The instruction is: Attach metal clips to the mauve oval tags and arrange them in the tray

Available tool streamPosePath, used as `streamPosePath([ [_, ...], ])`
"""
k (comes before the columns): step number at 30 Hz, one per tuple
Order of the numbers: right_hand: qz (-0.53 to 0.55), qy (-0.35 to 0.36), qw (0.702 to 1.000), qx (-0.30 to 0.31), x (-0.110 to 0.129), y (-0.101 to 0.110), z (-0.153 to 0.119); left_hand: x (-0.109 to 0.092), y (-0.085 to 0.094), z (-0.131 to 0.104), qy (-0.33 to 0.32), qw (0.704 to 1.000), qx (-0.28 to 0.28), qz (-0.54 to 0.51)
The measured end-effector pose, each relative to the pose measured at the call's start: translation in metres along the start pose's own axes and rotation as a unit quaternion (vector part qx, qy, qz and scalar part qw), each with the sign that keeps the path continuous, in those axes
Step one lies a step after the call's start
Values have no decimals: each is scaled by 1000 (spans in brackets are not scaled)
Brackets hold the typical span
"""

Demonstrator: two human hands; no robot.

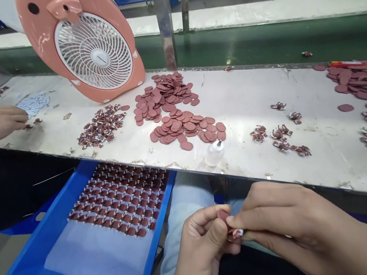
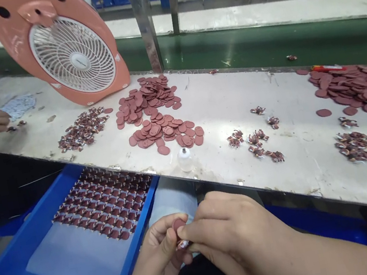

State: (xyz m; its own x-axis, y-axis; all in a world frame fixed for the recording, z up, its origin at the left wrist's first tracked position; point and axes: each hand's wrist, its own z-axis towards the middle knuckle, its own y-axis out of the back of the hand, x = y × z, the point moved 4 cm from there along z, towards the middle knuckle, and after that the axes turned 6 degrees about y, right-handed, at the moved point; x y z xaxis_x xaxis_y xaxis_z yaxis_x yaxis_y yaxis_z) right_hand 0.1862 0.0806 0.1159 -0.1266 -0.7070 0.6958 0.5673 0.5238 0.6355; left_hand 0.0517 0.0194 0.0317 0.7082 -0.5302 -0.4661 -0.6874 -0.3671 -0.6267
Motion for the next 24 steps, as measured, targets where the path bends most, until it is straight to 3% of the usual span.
streamPosePath([
  [7,-12,8,1000,10,2,3,-1,7,4,4,19,999,29,-15],
  [16,10,-31,998,48,-2,1,1,8,12,6,42,997,59,-17],
  [19,12,-44,999,20,-6,4,1,6,14,8,55,995,74,-25],
  [24,60,-77,994,-55,-10,4,2,6,25,9,77,996,-24,-30],
])
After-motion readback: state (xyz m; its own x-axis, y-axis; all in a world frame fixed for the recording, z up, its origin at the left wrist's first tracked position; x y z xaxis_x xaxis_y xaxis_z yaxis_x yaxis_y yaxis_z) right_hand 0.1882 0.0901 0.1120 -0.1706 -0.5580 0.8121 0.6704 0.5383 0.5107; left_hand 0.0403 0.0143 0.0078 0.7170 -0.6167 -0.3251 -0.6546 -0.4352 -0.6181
